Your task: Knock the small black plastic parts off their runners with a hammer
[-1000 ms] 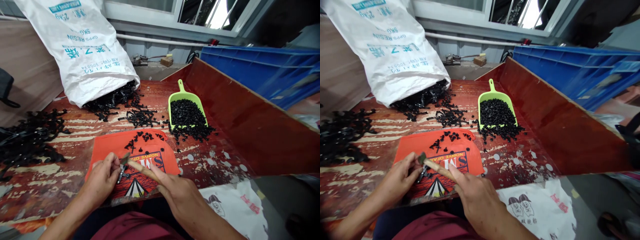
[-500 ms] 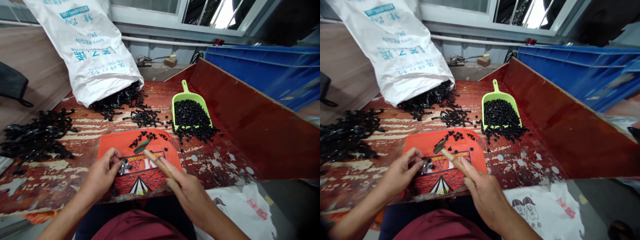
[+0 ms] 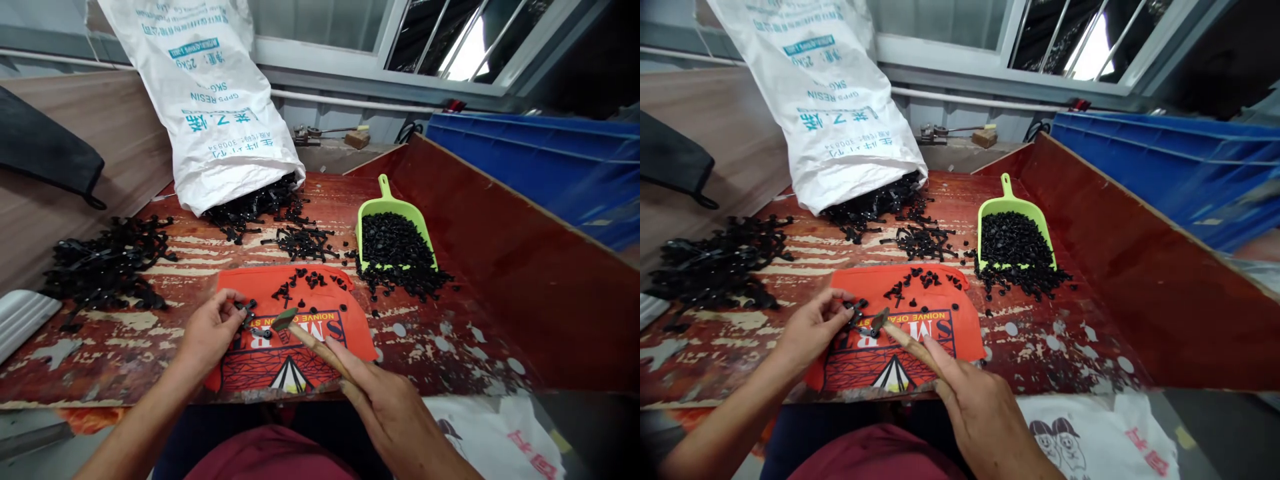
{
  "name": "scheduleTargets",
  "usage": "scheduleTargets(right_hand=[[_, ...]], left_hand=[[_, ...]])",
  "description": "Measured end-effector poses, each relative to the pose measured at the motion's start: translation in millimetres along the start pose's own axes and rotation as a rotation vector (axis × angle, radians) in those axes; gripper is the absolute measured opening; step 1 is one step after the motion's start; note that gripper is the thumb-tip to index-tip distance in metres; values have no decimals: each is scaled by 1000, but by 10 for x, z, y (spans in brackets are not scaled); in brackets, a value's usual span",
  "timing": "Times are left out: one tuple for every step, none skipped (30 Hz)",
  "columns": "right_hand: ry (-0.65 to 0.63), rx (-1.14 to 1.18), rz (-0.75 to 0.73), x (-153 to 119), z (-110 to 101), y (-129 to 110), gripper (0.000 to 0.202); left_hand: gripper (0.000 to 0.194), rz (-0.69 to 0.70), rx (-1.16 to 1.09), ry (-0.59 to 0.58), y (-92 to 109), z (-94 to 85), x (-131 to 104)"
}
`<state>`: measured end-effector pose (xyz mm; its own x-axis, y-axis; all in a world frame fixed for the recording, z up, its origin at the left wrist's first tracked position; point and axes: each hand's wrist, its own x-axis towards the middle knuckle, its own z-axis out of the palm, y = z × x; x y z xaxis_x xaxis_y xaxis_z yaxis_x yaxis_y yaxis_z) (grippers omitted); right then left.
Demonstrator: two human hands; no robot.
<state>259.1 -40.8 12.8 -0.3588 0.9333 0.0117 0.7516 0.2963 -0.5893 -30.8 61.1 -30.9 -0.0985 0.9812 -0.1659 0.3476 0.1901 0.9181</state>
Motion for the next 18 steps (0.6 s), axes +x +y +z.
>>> scheduleTargets(right_hand=[[-12, -19, -5, 25, 19, -9, 57], [-28, -46, -3, 53, 38, -17, 58], [-44, -77, 2, 80, 54, -25, 60], [-54, -104, 6, 103, 64, -34, 61], [-55, -120, 4, 120, 66, -44, 62], [-44, -123, -5, 131, 59, -56, 62], [-28, -115, -19, 136, 45, -72, 61], [-11, -102, -37, 139, 29, -91, 60], [4, -91, -57, 142, 17, -113, 59], [14, -84, -77, 150, 13, -139, 59], [18, -82, -97, 163, 23, -166, 59], [19, -84, -121, 185, 50, -194, 59], [17, -90, -145, 215, 94, -220, 59], [16, -99, -166, 251, 153, -244, 59], [17, -110, -182, 290, 222, -264, 59], [19, -121, -191, 330, 295, -280, 59], [22, -131, -195, 366, 365, -290, 59], [23, -138, -194, 395, 426, -295, 59]], left_hand=[[30, 8, -10, -7, -13, -2, 8], [30, 13, -23, -14, -21, -4, 15], [30, 11, -37, -19, -24, -3, 19], [31, 5, -52, -23, -24, -1, 21], [31, -3, -68, -28, -21, 1, 22], [31, -13, -85, -31, -16, 4, 21], [31, -25, -104, -36, -7, 6, 20], [32, -39, -129, -42, 3, 4, 20], [33, -56, -158, -52, 16, -1, 22], [34, -77, -190, -64, 32, -13, 24], [35, -100, -223, -75, 50, -31, 27], [35, -126, -255, -87, 70, -55, 30], [35, -154, -285, -98, 91, -85, 31], [35, -181, -315, -107, 114, -119, 31], [35, -205, -346, -117, 136, -153, 28], [36, -224, -379, -126, 157, -186, 23], [38, -239, -413, -135, 176, -215, 15], [39, -250, -446, -143, 192, -237, 6]])
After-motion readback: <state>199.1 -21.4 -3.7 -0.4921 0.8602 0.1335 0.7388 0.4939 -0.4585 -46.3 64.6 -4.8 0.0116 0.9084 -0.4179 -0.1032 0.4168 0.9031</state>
